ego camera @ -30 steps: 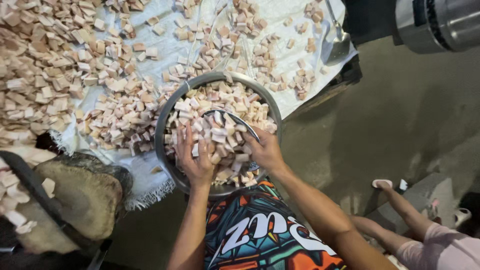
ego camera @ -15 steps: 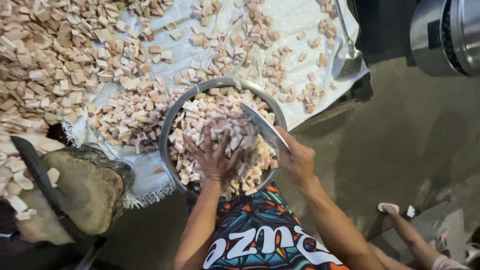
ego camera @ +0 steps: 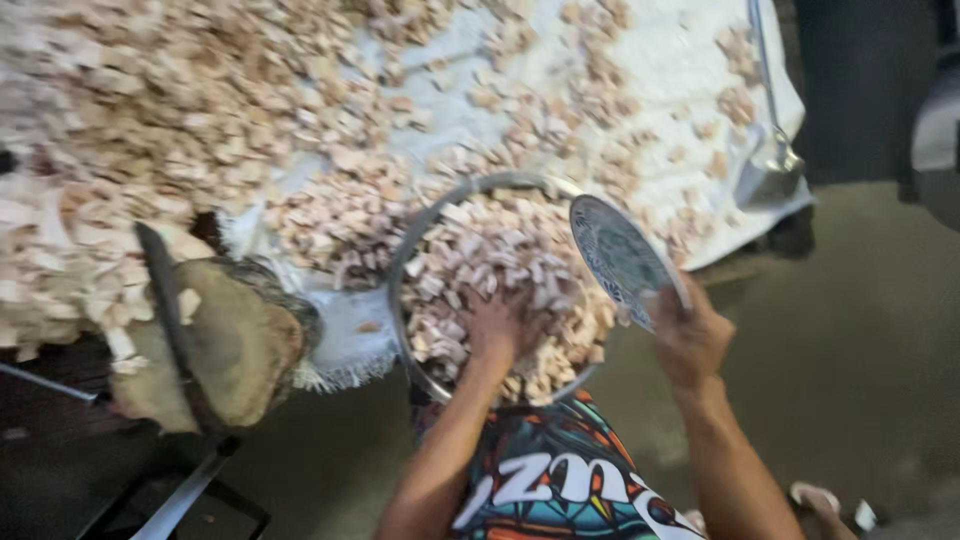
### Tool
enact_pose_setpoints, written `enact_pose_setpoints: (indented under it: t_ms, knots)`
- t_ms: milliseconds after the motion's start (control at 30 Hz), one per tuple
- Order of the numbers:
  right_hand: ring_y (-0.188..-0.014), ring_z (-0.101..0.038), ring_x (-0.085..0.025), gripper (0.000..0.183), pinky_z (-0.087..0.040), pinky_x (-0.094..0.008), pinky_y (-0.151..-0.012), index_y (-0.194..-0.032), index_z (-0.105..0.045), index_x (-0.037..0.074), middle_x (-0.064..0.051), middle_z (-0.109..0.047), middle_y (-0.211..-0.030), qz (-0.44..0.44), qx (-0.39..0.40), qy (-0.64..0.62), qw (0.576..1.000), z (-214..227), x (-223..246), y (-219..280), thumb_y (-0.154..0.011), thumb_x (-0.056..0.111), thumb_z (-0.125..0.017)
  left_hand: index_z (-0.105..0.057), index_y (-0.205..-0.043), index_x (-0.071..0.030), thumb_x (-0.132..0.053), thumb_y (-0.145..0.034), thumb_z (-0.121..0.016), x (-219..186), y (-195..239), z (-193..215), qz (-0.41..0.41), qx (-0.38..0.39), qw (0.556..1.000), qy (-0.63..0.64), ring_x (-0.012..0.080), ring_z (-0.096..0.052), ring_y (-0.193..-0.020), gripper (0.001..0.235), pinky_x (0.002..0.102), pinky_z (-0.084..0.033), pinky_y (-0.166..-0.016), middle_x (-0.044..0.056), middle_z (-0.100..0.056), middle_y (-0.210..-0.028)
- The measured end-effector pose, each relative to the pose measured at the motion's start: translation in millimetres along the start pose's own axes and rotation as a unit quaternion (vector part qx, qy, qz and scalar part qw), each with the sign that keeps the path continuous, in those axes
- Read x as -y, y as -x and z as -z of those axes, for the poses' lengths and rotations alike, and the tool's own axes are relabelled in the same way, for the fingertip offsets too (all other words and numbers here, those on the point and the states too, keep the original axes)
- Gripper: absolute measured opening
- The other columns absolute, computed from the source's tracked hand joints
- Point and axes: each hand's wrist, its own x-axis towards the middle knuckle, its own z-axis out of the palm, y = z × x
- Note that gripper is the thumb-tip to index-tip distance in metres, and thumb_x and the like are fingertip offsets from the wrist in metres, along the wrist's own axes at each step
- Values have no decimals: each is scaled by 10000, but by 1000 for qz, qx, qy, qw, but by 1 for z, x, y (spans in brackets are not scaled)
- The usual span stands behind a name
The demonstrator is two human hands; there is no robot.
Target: The person transfers small pieces of meat from a large pile on a cloth into a metal bowl by hand and using a plate, then carries the bowl to a steamer.
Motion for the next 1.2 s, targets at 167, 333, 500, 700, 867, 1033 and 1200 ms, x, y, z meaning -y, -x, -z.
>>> enact_pose_setpoints:
  t_ms: [167, 333, 500, 700, 867, 1033, 1200]
  knots:
    - [-836, -542, -35, 145, -460, -221, -733, -1168, -706, -21, 42, -659, -920, -77, -2, -152, 985, -23, 8, -34, -1111, 101, -653, -782, -1208, -246, -538, -950, -632, 23, 26, 64, -31, -45, 982, 181, 291, -752, -1041, 417, 461, -580, -982, 125, -704, -1320]
    - [-749, -442, -43, 207, -340, -236, -636, -1002, -670, -14, 56, -562, -837, -100, 79, -186, 974, -98, 27, -105, -1119, 153, -639, -759, -1142, -109, -354, -967, -640, 118, 4, 84, 52, -232, 849, 472, 172, -778, -908, 323, 296, -610, -782, 95, -805, -1040]
    - [-769, -481, -41, 216, -411, -247, -665, -1103, -693, -4, 49, -592, -879, -57, 201, -227, 951, -257, 39, -207, -1111, 207, -646, -720, -1248, -71, -443, -1048, -552, 270, -52, 69, 307, -388, 773, 397, 344, -654, -1039, 454, 438, -507, -923, 233, -713, -1124]
    - [-620, -622, -111, 347, -474, -335, -460, -1245, -624, 54, -29, -693, -833, -169, 366, -47, 914, -397, -7, -279, -989, 282, -680, -533, -1475, -84, -508, -1040, -520, 377, -139, -4, 356, -444, 755, 327, 462, -417, -1341, 608, 539, -329, -1099, 309, -440, -1438]
    - [-627, -670, -153, 466, -544, -338, -480, -1244, -638, -37, -55, -691, -855, -188, 438, 10, 879, -479, -52, -245, -998, 353, -707, -452, -1541, -129, -635, -988, -502, 384, -189, -52, 466, -326, 745, 348, 503, -307, -1396, 751, 629, -246, -1134, 335, -272, -1516]
    - [-503, -584, -120, 376, -499, -317, -421, -1228, -695, 72, -30, -718, -781, -215, 506, -89, 830, -547, -26, -136, -953, 329, -681, -452, -1534, -177, -724, -948, -485, 351, -203, -55, 527, -276, 681, 427, 539, -256, -1397, 802, 666, -249, -1113, 302, -238, -1550]
    - [-522, -600, -131, 356, -505, -326, -457, -1097, -743, -9, -76, -662, -712, -178, 546, -78, 815, -550, 39, -130, -1003, 331, -689, -549, -1447, -197, -716, -940, -519, 328, -200, 7, 464, -387, 649, 463, 428, -453, -1318, 726, 549, -390, -1104, 265, -431, -1423]
